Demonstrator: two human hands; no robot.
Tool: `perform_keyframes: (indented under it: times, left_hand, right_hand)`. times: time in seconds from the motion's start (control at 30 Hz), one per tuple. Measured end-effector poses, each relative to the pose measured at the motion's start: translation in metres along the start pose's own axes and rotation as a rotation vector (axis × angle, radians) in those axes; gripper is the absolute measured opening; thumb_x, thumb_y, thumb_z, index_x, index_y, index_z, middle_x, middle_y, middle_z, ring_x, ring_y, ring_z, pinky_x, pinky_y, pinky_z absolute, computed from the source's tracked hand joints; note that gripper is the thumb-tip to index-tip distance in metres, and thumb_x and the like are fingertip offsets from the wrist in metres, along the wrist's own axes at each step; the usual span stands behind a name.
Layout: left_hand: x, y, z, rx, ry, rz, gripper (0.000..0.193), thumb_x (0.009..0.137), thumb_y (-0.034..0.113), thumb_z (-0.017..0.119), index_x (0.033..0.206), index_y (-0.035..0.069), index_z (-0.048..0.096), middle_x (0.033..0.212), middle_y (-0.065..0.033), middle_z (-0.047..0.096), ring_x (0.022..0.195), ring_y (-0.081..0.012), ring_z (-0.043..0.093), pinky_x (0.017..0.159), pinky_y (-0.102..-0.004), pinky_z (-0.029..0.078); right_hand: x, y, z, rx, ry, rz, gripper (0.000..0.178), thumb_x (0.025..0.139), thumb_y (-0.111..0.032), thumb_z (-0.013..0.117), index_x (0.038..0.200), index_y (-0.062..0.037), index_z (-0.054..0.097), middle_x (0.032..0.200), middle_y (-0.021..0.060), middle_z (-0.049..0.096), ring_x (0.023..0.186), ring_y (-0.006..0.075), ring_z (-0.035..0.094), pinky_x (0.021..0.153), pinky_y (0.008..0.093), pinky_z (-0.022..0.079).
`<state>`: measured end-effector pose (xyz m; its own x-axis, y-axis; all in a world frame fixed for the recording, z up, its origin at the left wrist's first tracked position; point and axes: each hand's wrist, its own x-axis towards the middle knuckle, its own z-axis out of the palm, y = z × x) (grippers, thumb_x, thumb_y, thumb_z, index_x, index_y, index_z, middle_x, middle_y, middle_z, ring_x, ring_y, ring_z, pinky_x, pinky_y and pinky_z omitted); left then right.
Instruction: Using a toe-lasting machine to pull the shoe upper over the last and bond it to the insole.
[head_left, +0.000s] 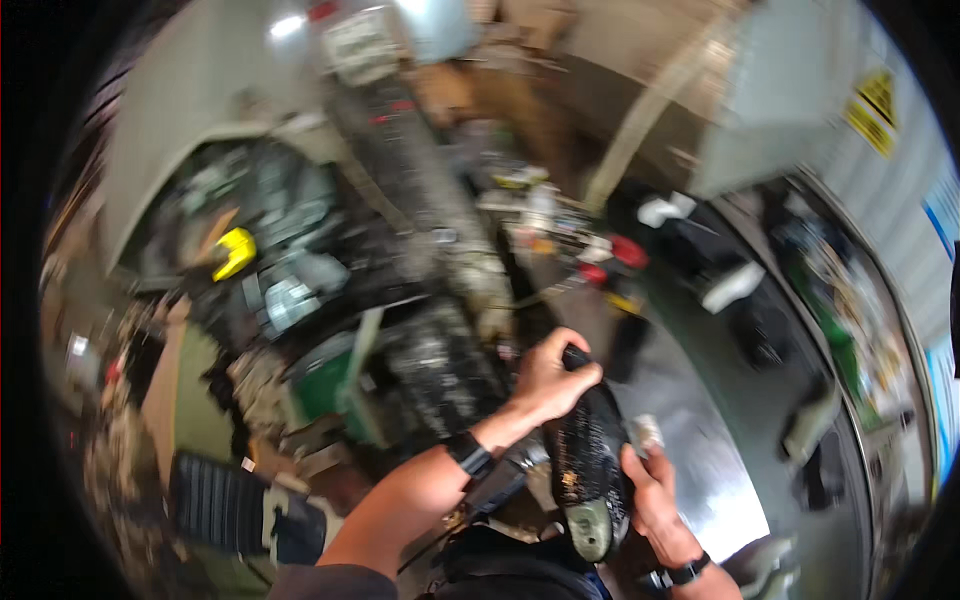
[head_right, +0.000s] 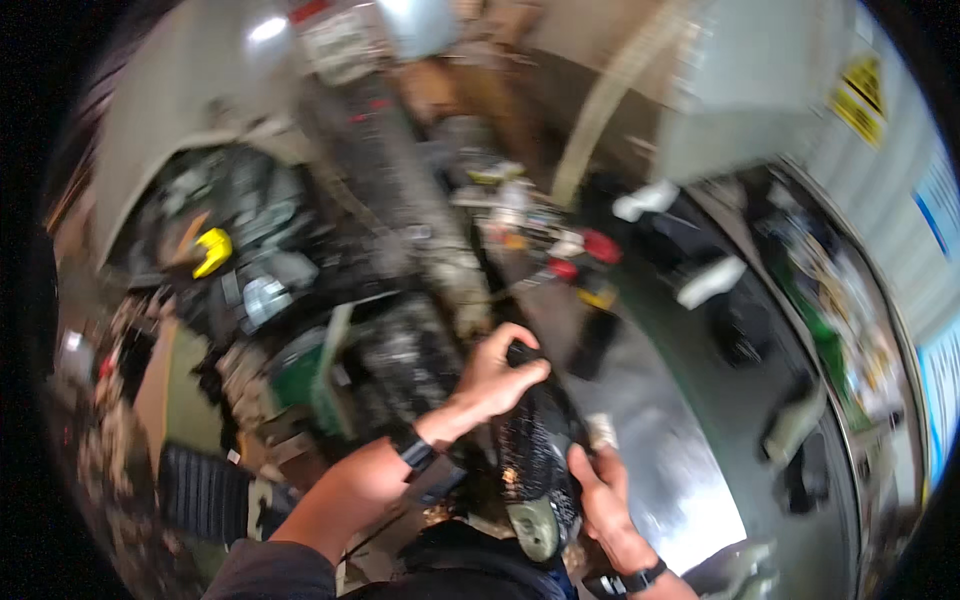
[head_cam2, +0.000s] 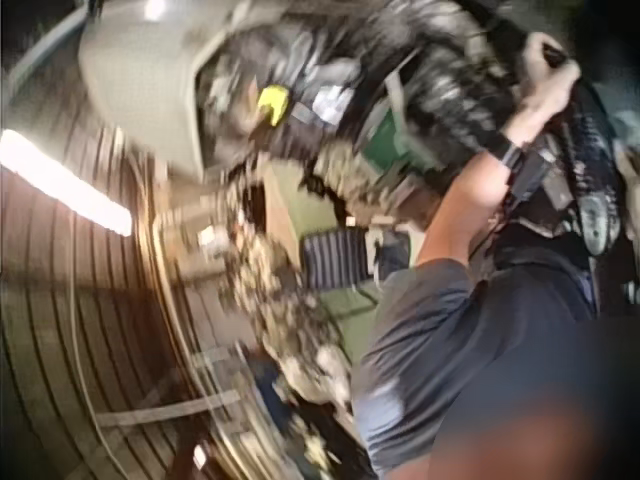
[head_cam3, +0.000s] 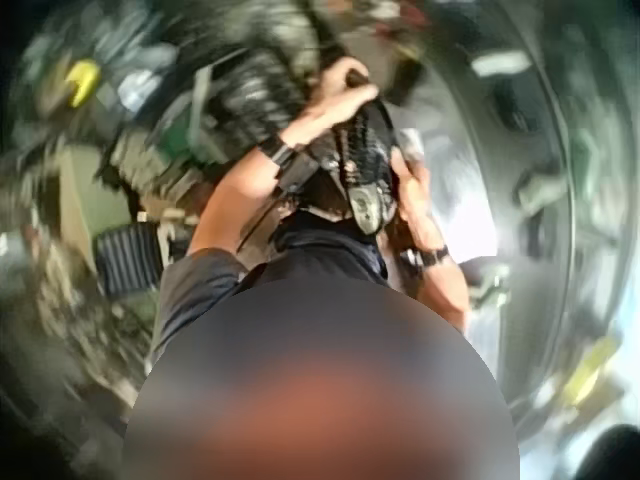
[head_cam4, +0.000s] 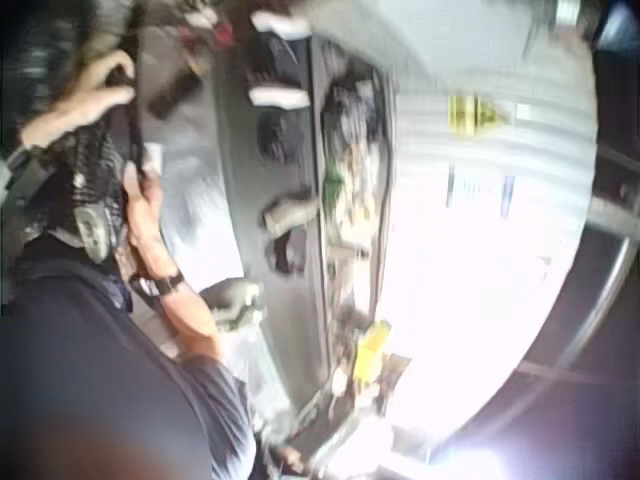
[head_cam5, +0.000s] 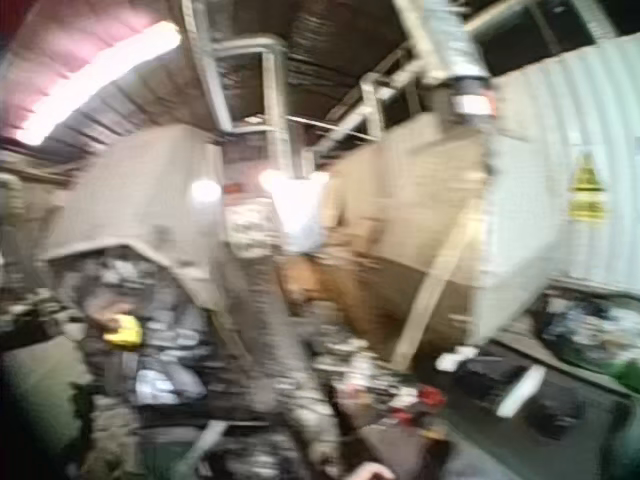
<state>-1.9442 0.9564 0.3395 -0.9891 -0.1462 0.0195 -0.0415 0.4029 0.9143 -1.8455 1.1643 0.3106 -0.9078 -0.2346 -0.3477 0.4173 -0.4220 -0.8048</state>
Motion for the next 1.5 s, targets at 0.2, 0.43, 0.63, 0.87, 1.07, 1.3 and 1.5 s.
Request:
perform_keyframes:
  times: [0.2,0.43,0.63,0.87,1.07,1.3,1.5]
  left_hand:
    - [-0.065,-0.02,-0.198,0.052,0.408,-0.023,0.023,0.084,0.019,0.074,0.101,0.008,0.064,0.086,-0.0037,0.064,0.084,-0.0145,0.059,0.075,-0.0319,0.048]
    - [-0.097,-0.079,-0.391,-0.259,0.657,-0.135,0.033,0.1,0.032,0.056,0.105,0.0,0.065,0.092,-0.0072,0.068,0.088,-0.0174,0.062,0.083,-0.0331,0.047]
    - [-0.129,-0.116,-0.459,-0.861,0.626,-0.079,0.032,0.103,0.03,0.054,0.117,0.003,0.067,0.109,-0.0086,0.071,0.1,-0.0193,0.066,0.093,-0.035,0.051]
    - [-0.156,-0.138,-0.422,-1.435,0.468,-0.219,0.044,0.104,0.038,0.053,0.127,0.002,0.065,0.122,-0.0085,0.07,0.11,-0.0231,0.066,0.098,-0.0383,0.051]
    - [-0.12,-0.163,-0.428,-1.376,0.696,-0.368,0.039,0.102,0.03,0.062,0.118,-0.005,0.068,0.118,-0.0111,0.07,0.101,-0.0213,0.068,0.09,-0.0379,0.054]
    - [-0.105,-0.17,-0.432,-1.338,0.824,-0.393,0.037,0.101,0.028,0.064,0.12,-0.004,0.068,0.119,-0.0085,0.07,0.099,-0.0212,0.067,0.089,-0.0384,0.053]
    - [-0.1,-0.18,-0.417,-1.268,0.903,-0.343,0.032,0.102,0.029,0.062,0.112,-0.001,0.069,0.109,-0.0068,0.071,0.093,-0.0187,0.067,0.085,-0.0353,0.054]
  right_hand:
    - [0.006,0.057,0.168,-0.182,-0.057,-0.042,0.022,0.098,-0.006,0.068,0.118,0.001,0.064,0.098,-0.0012,0.068,0.086,0.0059,0.058,0.078,0.024,0.048]
    - [0.028,0.136,0.331,-0.042,-0.34,0.181,0.021,0.096,-0.02,0.073,0.107,-0.0013,0.071,0.093,0.0013,0.073,0.082,0.0098,0.064,0.072,0.0279,0.052]
    - [0.046,0.164,0.422,0.111,-0.318,0.179,0.016,0.096,-0.015,0.071,0.105,-0.0022,0.073,0.094,0.0037,0.074,0.076,0.0124,0.067,0.068,0.0291,0.056]
    - [0.087,0.177,0.474,0.167,-0.272,0.202,0.015,0.096,-0.008,0.065,0.107,0.0002,0.071,0.098,0.0075,0.074,0.083,0.0175,0.07,0.075,0.033,0.06]
    - [0.129,0.196,0.487,0.199,-0.353,0.225,0.02,0.099,-0.009,0.056,0.115,-0.0011,0.065,0.107,0.0075,0.069,0.097,0.0178,0.067,0.089,0.0345,0.056]
    - [0.146,0.195,0.493,0.191,-0.329,0.277,0.02,0.099,-0.008,0.055,0.116,-0.0006,0.064,0.109,0.0073,0.069,0.098,0.0179,0.067,0.09,0.0345,0.055]
    - [0.147,0.198,0.493,0.173,-0.236,0.303,0.011,0.101,-0.009,0.058,0.106,-0.003,0.066,0.1,0.0049,0.07,0.089,0.0158,0.067,0.082,0.0339,0.058]
